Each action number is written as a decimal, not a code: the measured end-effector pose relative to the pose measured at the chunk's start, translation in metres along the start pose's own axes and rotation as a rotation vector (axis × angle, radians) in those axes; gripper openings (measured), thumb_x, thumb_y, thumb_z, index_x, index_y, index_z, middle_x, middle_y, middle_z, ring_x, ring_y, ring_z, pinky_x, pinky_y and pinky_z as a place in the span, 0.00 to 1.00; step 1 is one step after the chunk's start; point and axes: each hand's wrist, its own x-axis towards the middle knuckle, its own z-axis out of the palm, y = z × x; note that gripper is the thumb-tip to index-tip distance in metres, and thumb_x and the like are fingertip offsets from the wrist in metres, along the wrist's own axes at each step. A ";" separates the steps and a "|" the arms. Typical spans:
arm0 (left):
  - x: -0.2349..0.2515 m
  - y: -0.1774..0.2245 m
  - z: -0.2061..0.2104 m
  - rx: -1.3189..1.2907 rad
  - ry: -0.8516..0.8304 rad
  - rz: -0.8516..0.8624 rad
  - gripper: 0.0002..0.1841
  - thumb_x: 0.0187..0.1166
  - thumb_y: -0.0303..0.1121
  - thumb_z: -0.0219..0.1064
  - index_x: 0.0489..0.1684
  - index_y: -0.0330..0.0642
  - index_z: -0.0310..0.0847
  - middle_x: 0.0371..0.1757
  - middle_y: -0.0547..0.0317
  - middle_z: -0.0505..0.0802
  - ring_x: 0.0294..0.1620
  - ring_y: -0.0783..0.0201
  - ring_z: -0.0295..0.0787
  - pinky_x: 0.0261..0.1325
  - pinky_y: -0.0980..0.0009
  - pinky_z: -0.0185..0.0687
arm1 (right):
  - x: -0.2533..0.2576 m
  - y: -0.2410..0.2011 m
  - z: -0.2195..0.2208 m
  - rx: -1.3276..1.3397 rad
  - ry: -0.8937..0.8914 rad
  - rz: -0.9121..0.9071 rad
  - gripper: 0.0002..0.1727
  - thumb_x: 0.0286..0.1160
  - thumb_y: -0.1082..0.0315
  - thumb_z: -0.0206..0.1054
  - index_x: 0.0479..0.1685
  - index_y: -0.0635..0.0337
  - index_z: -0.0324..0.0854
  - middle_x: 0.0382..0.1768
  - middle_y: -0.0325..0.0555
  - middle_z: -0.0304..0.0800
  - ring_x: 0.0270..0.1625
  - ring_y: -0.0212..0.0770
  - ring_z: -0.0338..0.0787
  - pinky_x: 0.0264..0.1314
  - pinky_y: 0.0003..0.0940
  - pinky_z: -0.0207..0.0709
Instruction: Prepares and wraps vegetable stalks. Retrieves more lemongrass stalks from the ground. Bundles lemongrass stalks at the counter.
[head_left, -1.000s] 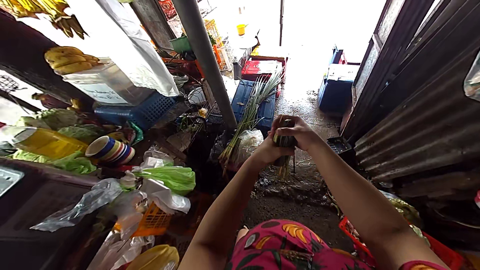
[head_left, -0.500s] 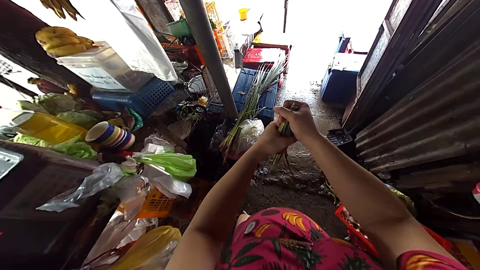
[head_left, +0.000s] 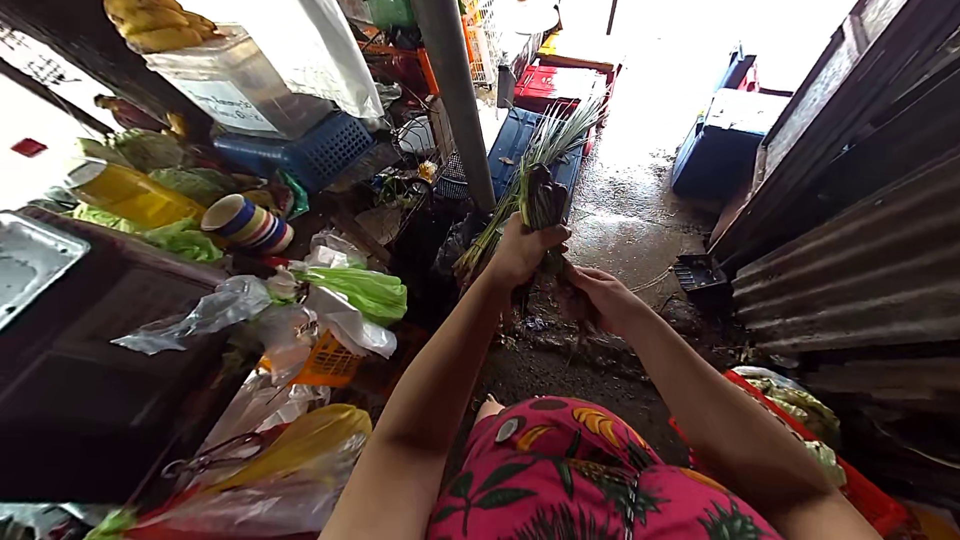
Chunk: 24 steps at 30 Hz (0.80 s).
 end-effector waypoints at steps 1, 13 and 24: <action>0.000 -0.002 -0.004 0.075 0.015 0.024 0.07 0.69 0.26 0.69 0.41 0.36 0.82 0.31 0.57 0.91 0.29 0.65 0.91 0.37 0.65 0.91 | 0.002 -0.005 0.000 -0.042 -0.002 0.053 0.22 0.97 0.55 0.41 0.53 0.56 0.80 0.24 0.28 0.71 0.20 0.22 0.68 0.23 0.16 0.65; -0.056 -0.008 -0.050 -0.130 0.064 -0.417 0.08 0.80 0.30 0.63 0.51 0.38 0.82 0.36 0.54 0.93 0.33 0.64 0.92 0.38 0.66 0.89 | 0.071 -0.077 0.020 -1.440 -0.189 -0.282 0.05 0.67 0.64 0.80 0.27 0.51 0.95 0.27 0.43 0.93 0.38 0.47 0.92 0.47 0.61 0.83; -0.162 -0.015 -0.126 -0.433 0.133 -0.275 0.09 0.74 0.28 0.65 0.50 0.46 0.80 0.32 0.63 0.92 0.34 0.66 0.92 0.49 0.62 0.93 | 0.117 -0.068 0.111 -1.452 -0.674 -0.393 0.25 0.81 0.47 0.68 0.66 0.56 0.84 0.56 0.49 0.91 0.63 0.48 0.88 0.72 0.56 0.77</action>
